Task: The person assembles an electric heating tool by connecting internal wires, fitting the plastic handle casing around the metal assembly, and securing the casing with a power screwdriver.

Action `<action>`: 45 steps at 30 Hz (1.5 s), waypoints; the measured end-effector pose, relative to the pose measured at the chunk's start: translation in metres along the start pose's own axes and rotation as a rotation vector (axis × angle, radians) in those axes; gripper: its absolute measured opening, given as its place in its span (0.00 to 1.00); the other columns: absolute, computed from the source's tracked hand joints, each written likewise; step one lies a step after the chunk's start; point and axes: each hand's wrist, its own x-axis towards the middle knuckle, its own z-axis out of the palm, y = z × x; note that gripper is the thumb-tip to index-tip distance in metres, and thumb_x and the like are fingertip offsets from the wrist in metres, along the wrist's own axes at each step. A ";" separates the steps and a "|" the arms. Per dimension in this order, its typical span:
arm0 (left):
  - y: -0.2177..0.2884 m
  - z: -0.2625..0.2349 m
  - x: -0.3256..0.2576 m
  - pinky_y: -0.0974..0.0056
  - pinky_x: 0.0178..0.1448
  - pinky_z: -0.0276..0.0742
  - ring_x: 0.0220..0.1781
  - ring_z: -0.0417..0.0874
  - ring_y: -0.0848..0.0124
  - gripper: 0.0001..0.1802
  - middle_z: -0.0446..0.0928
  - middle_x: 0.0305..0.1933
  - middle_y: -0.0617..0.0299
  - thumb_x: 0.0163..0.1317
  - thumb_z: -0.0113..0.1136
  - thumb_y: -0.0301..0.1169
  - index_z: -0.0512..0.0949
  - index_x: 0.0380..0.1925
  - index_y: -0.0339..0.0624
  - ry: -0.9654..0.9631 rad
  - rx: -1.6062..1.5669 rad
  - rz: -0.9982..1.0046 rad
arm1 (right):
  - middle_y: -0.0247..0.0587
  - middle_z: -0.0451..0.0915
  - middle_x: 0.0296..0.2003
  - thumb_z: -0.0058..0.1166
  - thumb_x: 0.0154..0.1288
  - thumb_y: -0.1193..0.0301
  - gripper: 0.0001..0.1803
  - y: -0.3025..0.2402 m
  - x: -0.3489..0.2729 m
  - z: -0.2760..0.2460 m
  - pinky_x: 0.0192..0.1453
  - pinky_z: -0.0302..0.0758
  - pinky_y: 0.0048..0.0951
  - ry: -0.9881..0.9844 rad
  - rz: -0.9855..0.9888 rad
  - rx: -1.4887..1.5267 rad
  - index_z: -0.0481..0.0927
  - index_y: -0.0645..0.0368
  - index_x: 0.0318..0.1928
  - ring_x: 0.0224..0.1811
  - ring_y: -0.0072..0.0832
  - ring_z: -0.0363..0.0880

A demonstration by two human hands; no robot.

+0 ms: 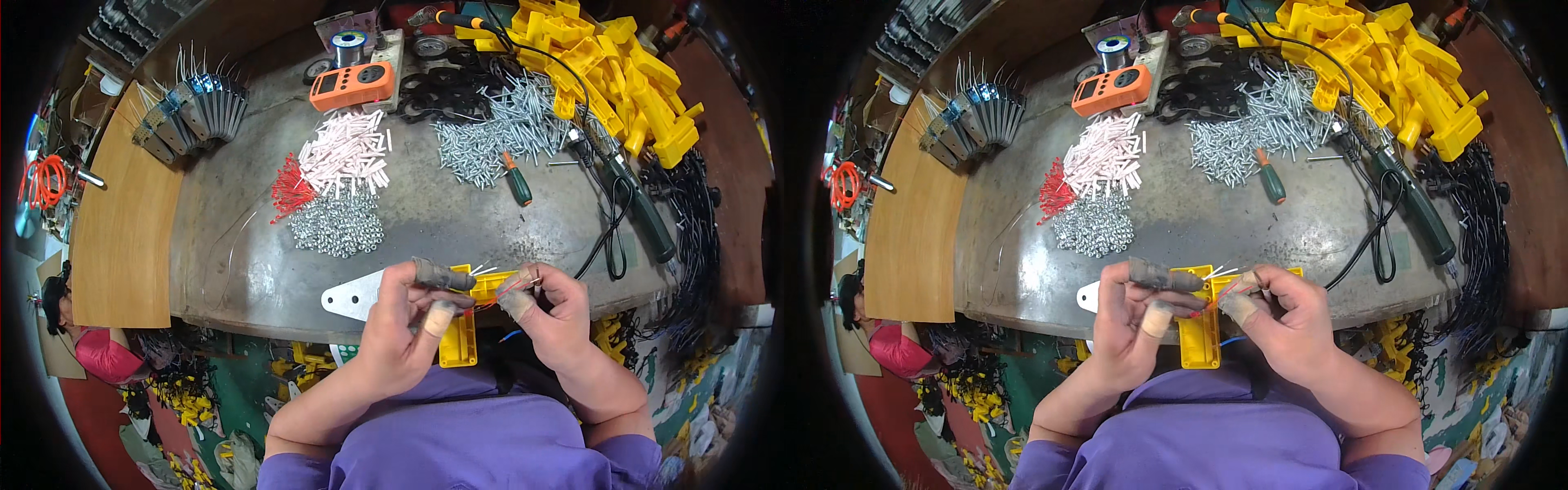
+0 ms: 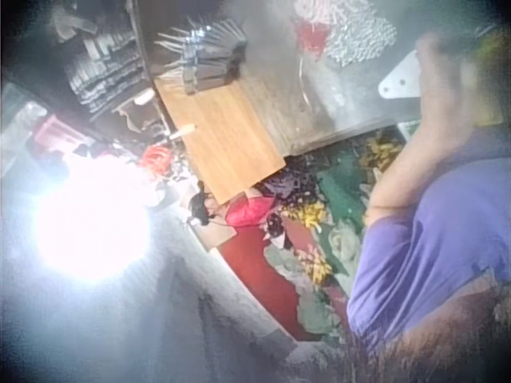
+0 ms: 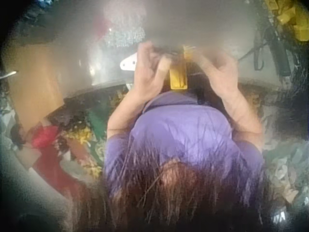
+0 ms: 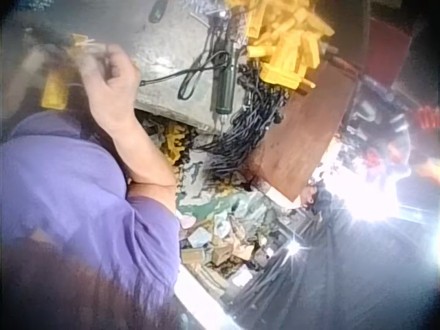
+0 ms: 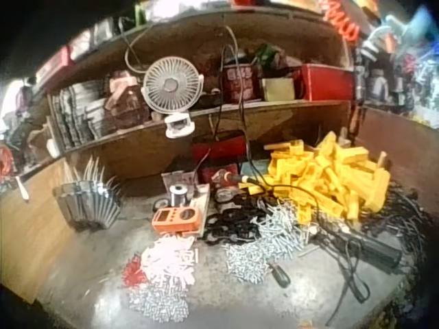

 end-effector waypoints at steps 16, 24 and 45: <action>0.016 -0.002 -0.003 0.66 0.50 0.75 0.47 0.79 0.71 0.20 0.76 0.42 0.54 0.67 0.54 0.22 0.55 0.51 0.41 -0.162 -0.299 -0.331 | 0.30 0.78 0.36 0.56 0.63 0.78 0.10 -0.006 -0.002 -0.004 0.38 0.66 0.16 -0.239 0.051 0.159 0.77 0.64 0.45 0.33 0.10 0.69; 0.015 0.001 -0.003 0.68 0.44 0.75 0.42 0.79 0.72 0.20 0.77 0.40 0.54 0.66 0.55 0.23 0.55 0.50 0.44 -0.155 -0.403 -0.336 | 0.32 0.78 0.35 0.58 0.63 0.76 0.06 -0.001 -0.003 -0.017 0.41 0.70 0.19 -0.056 -0.006 0.276 0.76 0.63 0.38 0.35 0.15 0.72; 0.001 0.013 0.000 0.64 0.48 0.80 0.46 0.83 0.67 0.27 0.76 0.46 0.53 0.56 0.65 0.18 0.60 0.51 0.37 0.003 0.012 0.092 | 0.31 0.79 0.29 0.58 0.60 0.79 0.09 -0.004 -0.012 -0.015 0.31 0.68 0.16 -0.120 -0.118 -0.171 0.77 0.65 0.42 0.27 0.12 0.72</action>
